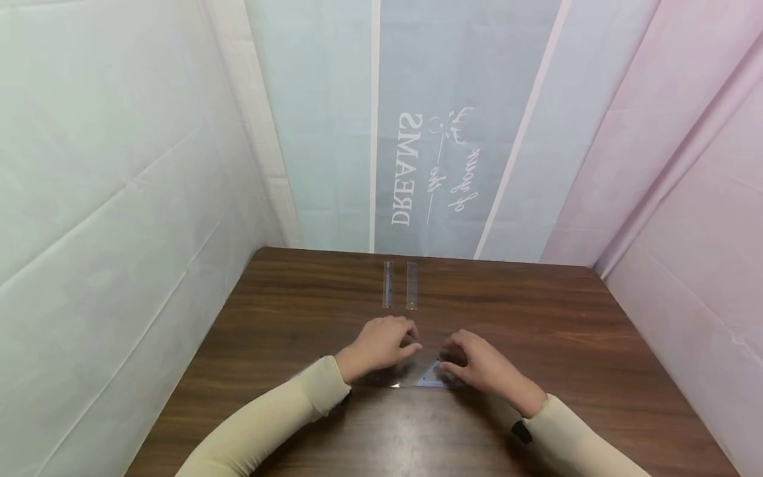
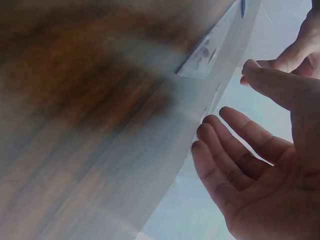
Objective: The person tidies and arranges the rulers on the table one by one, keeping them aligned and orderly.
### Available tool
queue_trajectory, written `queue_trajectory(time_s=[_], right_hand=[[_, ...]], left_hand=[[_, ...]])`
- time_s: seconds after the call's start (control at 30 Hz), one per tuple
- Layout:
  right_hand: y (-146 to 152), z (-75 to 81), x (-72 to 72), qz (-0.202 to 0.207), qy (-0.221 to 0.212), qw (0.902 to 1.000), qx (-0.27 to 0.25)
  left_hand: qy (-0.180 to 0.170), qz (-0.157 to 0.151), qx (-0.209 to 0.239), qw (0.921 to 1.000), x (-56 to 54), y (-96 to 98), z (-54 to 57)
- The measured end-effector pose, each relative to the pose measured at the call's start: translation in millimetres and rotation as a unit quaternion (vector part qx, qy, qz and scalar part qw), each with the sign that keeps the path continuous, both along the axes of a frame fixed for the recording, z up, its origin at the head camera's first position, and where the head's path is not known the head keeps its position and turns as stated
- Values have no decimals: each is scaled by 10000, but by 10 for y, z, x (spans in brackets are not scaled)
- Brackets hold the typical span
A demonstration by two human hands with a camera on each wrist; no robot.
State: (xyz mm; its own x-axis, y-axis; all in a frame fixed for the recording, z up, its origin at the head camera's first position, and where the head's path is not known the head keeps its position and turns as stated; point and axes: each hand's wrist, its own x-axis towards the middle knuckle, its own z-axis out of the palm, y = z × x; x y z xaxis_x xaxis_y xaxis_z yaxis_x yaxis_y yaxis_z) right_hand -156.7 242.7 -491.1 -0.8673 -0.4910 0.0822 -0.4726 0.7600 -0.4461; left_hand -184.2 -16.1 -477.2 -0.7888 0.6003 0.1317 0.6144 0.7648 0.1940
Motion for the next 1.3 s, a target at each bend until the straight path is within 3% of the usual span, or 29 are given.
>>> queue_trajectory(time_s=[0.27,0.5,0.9,1.1,1.3], right_hand=[[-53,11,-164,104,-5,9999,-133],[-145,55,-349,67,-80,9989,-452],[-445,74,-663,259,-211,9966,-757],[-641,79,-868,109,-223,9962,-835],[-817,11,-1014,-211,-273,9951,-925]], left_hand=[[-440,305,485,9974,-240,-224,122],[-827,391,832,9923,-578,-404,144],[-1000,740,1085,9863,-1052,-553,75],[-1038,778,1029,9862,-1255,-555,60],[-1086,859,1031,9850,-1387,-550,-3]])
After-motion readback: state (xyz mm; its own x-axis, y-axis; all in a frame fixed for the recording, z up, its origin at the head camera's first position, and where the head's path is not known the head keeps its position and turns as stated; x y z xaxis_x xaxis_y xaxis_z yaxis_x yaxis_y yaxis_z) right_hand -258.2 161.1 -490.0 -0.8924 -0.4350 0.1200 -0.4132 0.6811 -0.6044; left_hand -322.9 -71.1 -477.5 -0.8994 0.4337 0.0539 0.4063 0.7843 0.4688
